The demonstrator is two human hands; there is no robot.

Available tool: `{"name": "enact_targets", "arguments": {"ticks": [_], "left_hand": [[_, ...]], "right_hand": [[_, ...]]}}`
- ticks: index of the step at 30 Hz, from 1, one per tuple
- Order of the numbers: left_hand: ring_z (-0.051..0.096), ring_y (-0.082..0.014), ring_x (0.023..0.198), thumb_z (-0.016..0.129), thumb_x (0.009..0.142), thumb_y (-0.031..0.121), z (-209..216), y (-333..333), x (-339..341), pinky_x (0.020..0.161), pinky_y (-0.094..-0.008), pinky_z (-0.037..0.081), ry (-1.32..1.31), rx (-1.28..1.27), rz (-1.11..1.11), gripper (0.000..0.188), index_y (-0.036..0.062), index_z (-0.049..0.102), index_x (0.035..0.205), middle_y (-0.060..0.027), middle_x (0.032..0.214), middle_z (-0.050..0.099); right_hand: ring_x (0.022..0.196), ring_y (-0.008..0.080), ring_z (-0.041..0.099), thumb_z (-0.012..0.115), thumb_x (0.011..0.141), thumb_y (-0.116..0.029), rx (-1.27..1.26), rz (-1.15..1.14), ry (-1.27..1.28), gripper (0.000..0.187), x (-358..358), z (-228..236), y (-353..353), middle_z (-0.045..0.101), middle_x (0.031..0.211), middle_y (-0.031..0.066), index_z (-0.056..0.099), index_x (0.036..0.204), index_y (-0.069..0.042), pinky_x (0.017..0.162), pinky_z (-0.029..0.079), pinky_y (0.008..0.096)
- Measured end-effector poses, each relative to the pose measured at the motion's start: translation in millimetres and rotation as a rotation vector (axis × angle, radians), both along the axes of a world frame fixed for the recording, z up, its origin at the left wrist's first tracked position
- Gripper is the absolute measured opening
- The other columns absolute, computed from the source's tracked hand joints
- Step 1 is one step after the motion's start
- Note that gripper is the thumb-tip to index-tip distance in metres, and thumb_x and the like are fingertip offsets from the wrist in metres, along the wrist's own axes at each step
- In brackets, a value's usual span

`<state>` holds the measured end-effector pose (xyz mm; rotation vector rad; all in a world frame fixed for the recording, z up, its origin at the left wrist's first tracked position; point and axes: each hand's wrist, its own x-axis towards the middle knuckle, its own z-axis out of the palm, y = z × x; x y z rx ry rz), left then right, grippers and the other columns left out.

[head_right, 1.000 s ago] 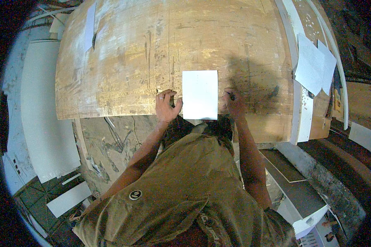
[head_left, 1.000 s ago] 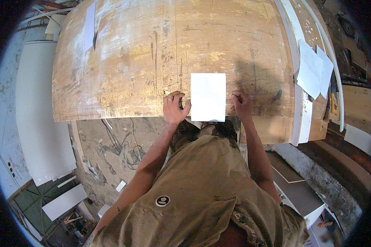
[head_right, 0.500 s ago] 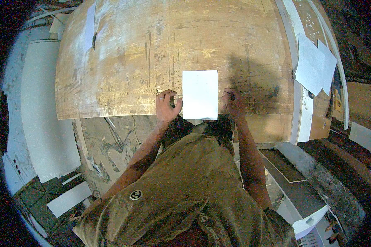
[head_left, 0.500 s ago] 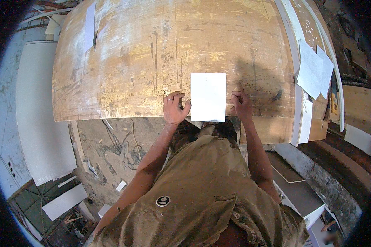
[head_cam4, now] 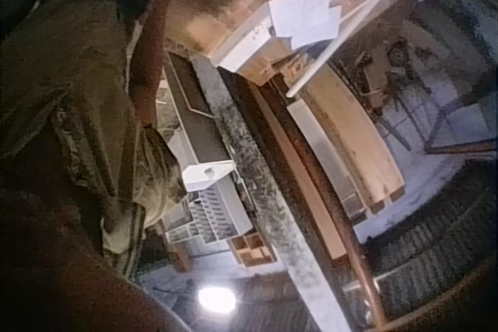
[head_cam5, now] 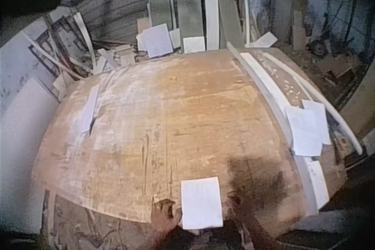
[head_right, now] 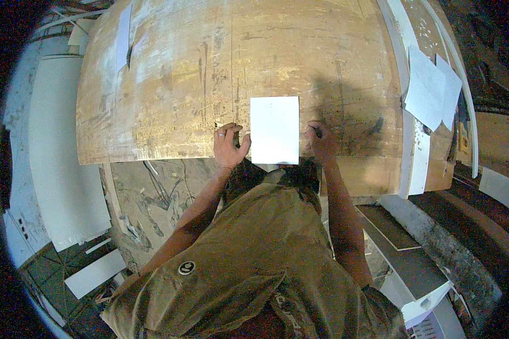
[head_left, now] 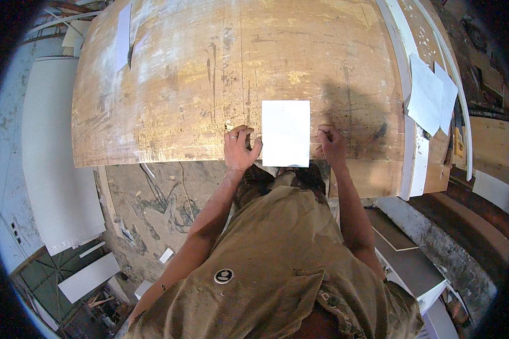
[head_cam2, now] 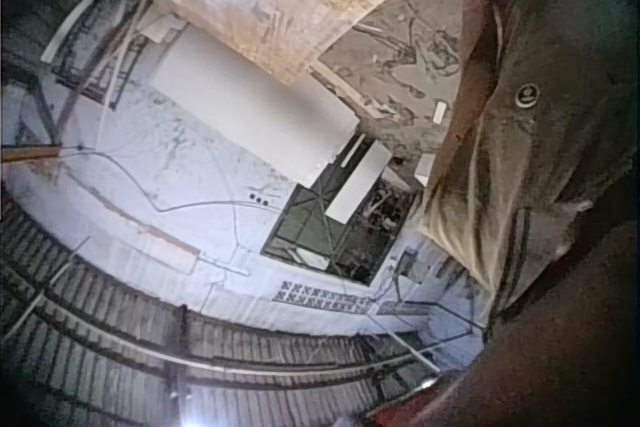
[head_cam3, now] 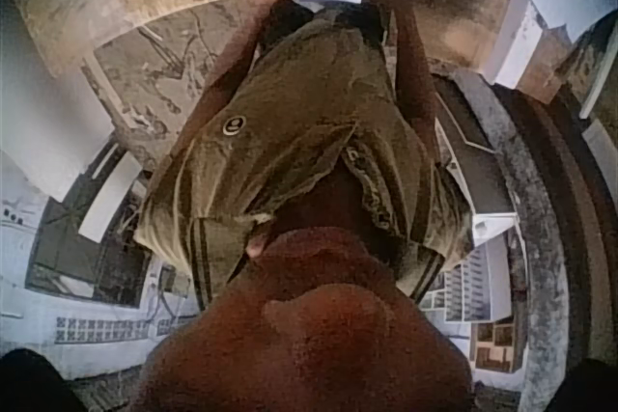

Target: The person measures a large wooden surface with a yellow tape measure and hammers nails into a white trim piece against a wooden board.

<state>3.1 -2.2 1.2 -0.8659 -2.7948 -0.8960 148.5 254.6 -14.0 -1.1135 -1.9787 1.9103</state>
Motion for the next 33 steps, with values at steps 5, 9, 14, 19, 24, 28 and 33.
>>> {"name": "enact_targets", "arguments": {"ticks": [5, 9, 14, 19, 24, 28, 33], "left_hand": [[0.053, -0.0316, 0.104, 0.071, 0.078, 0.028, 0.1, 0.1, -0.6, 0.089, -0.0433, 0.048, 0.025, 0.02, -0.013, 0.032, 0.0099, 0.067, 0.104, -0.0098, 0.112, 0.059], [0.054, -0.0311, 0.105, 0.072, 0.077, 0.028, -0.1, -0.3, -0.2, 0.089, -0.0429, 0.048, 0.01, 0.015, -0.005, 0.032, 0.0099, 0.067, 0.103, -0.0095, 0.112, 0.059], [0.054, -0.0308, 0.105, 0.072, 0.077, 0.029, -1.0, -0.8, -0.3, 0.089, -0.0428, 0.049, 0.024, 0.015, -0.008, 0.032, 0.0102, 0.067, 0.104, -0.0093, 0.113, 0.059], [0.054, -0.0316, 0.105, 0.072, 0.078, 0.029, -1.9, -1.3, 0.0, 0.089, -0.0434, 0.048, 0.014, 0.014, -0.007, 0.033, 0.01, 0.067, 0.104, -0.0099, 0.113, 0.059], [0.054, -0.0321, 0.106, 0.072, 0.078, 0.029, -2.5, -1.4, 0.2, 0.09, -0.0439, 0.048, 0.002, 0.017, -0.008, 0.033, 0.0098, 0.067, 0.105, -0.0105, 0.113, 0.059], [0.053, -0.0319, 0.106, 0.072, 0.078, 0.028, -2.6, -1.6, 0.1, 0.09, -0.0436, 0.048, -0.01, 0.008, -0.003, 0.033, 0.0097, 0.067, 0.105, -0.0106, 0.114, 0.059], [0.053, -0.0315, 0.107, 0.072, 0.078, 0.028, -2.4, -1.9, -0.2, 0.091, -0.0433, 0.048, -0.006, 0.01, -0.008, 0.033, 0.0099, 0.067, 0.104, -0.0103, 0.113, 0.059]], "right_hand": [[0.064, 0.0116, 0.067, 0.062, 0.094, -0.015, -0.038, -0.01, 0.005, 0.019, 0.1, -0.8, -0.2, 0.069, 0.085, 0.0073, 0.067, 0.107, -0.002, 0.047, 0.053, 0.0254], [0.072, 0.0129, 0.069, 0.062, 0.094, -0.014, -0.023, -0.01, 0.013, 0.019, 0.1, -1.7, 0.4, 0.07, 0.087, 0.0075, 0.067, 0.108, -0.001, 0.048, 0.055, 0.0256], [0.072, 0.0132, 0.07, 0.062, 0.094, -0.014, -0.052, -0.009, -0.019, 0.02, 0.4, -3.8, 0.8, 0.07, 0.087, 0.0072, 0.067, 0.109, -0.001, 0.048, 0.055, 0.0256], [0.075, 0.013, 0.07, 0.061, 0.094, -0.013, 0.007, 0.008, -0.018, 0.02, 1.3, -6.5, 0.8, 0.07, 0.087, 0.0073, 0.067, 0.108, -0.001, 0.048, 0.055, 0.0254], [0.075, 0.0128, 0.07, 0.061, 0.094, -0.013, -0.004, -0.011, -0.02, 0.019, 0.7, -5.3, 0.1, 0.069, 0.086, 0.007, 0.067, 0.107, -0.002, 0.048, 0.054, 0.0255], [0.062, 0.0111, 0.066, 0.061, 0.094, -0.014, -0.006, 0.002, -0.041, 0.018, 0.8, -0.8, 0.1, 0.068, 0.084, 0.0056, 0.067, 0.106, -0.003, 0.047, 0.051, 0.025], [0.052, 0.0094, 0.061, 0.061, 0.094, -0.016, 0.009, -0.003, -0.031, 0.018, 0.3, 2.4, -1.2, 0.067, 0.081, 0.0044, 0.067, 0.106, -0.003, 0.046, 0.049, 0.025]]}}
